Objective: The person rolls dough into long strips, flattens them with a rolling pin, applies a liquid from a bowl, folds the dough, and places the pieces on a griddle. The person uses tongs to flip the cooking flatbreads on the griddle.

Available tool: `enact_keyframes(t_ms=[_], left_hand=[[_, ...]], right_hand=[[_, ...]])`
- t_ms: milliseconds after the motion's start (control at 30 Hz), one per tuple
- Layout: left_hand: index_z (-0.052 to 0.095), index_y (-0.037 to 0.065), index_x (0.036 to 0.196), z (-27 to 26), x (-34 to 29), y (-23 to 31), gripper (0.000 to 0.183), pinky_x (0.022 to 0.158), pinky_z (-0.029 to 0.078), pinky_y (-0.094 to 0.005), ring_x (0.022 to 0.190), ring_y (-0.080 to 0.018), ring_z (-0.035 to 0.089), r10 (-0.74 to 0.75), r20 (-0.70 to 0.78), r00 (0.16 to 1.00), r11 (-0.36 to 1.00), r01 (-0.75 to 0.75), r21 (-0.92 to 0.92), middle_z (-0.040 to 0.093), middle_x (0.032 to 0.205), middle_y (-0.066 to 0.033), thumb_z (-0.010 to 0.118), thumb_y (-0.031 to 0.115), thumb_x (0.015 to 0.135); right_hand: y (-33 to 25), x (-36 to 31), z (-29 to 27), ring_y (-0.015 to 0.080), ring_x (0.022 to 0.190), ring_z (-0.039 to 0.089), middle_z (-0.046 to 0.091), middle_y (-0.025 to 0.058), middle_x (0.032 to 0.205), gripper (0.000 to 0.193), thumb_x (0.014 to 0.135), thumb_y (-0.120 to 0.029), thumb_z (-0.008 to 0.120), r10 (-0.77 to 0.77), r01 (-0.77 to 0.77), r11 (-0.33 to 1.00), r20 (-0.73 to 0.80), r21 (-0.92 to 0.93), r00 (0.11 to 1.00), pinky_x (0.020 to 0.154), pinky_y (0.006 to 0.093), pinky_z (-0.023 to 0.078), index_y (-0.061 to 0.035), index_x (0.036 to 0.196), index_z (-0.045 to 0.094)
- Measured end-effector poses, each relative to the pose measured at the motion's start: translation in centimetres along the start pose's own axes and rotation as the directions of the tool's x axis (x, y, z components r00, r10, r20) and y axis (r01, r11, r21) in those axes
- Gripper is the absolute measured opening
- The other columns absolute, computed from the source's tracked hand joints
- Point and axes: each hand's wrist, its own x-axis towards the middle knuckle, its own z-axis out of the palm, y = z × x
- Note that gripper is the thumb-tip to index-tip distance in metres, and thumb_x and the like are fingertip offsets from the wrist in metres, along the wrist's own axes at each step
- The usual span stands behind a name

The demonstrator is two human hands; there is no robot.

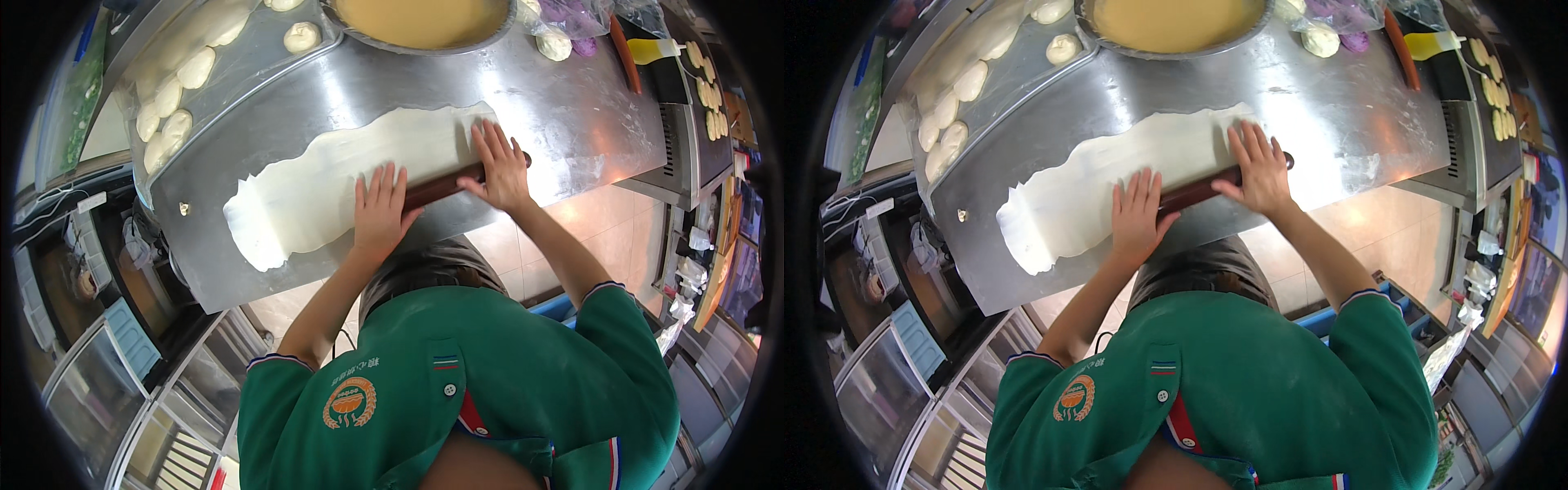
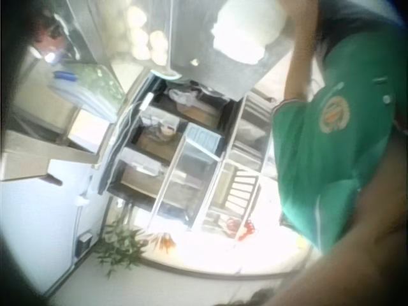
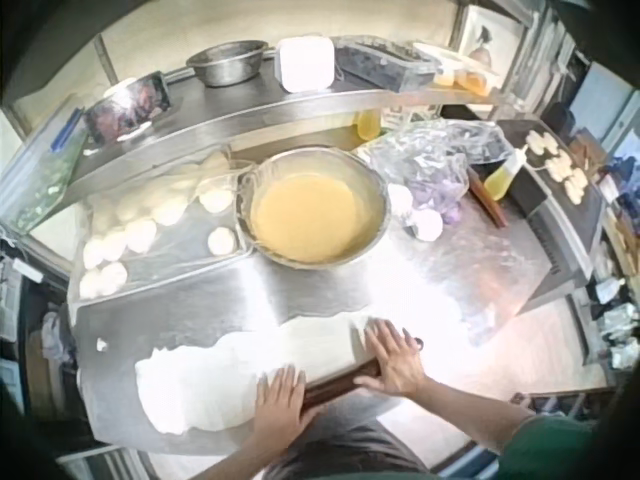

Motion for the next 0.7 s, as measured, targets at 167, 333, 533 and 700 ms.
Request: enact_keyframes(t_ms=[167,333,533,700], left_hand=[[0.047,0.012,0.151,1.8,-4.5,2.4,0.073,0.104,0.038,-0.0531,0.122,-0.0307,0.055,0.153,0.0,0.988,0.982,-0.152,0.114,0.059,0.134,-0.0117,0.074,0.031,0.086],[0.046,0.007,0.15,-3.0,-3.7,0.4,0.082,0.095,0.045,-0.0445,0.114,-0.0325,0.06,-0.192,0.143,0.971,0.981,0.183,0.069,0.062,0.127,-0.015,0.079,0.026,0.078],[0.041,0.006,0.152,-4.3,-1.7,-6.2,0.082,0.113,0.035,-0.0508,0.136,-0.0364,0.045,-0.292,-0.129,0.948,0.934,0.312,0.177,0.045,0.152,-0.0177,0.075,0.04,0.085],[0.049,0.015,0.15,-3.3,-11.6,-3.0,0.072,0.108,0.036,-0.0495,0.126,-0.0286,0.053,-0.117,-0.047,0.992,0.978,0.123,0.171,0.058,0.137,-0.0116,0.075,0.035,0.085]], right_hand=[[0.8,-7.0,-2.3,0.035,0.13,0.046,0.05,0.0173,0.139,0.084,0.085,-0.044,0.073,-0.127,0.133,0.99,0.132,-0.039,0.983,0.109,0.0533,0.036,-0.0095,0.154,0.038],[-0.6,-1.9,-2.0,0.0272,0.108,0.055,0.057,0.0103,0.114,0.076,0.087,-0.041,0.071,-0.492,0.502,0.864,0.163,-0.028,0.855,0.094,0.0405,0.044,-0.0127,0.152,0.042],[-8.1,4.2,2.0,0.0282,0.106,0.056,0.056,0.0116,0.11,0.065,0.088,-0.049,0.068,-0.54,0.537,0.841,0.041,0.063,0.841,0.088,0.0409,0.049,-0.0137,0.139,0.05],[-9.9,0.8,0.6,0.0304,0.111,0.057,0.06,0.0112,0.112,0.052,0.087,-0.032,0.067,-0.657,0.638,0.753,0.246,0.162,0.713,0.09,0.0402,0.049,-0.0127,0.133,0.054]])
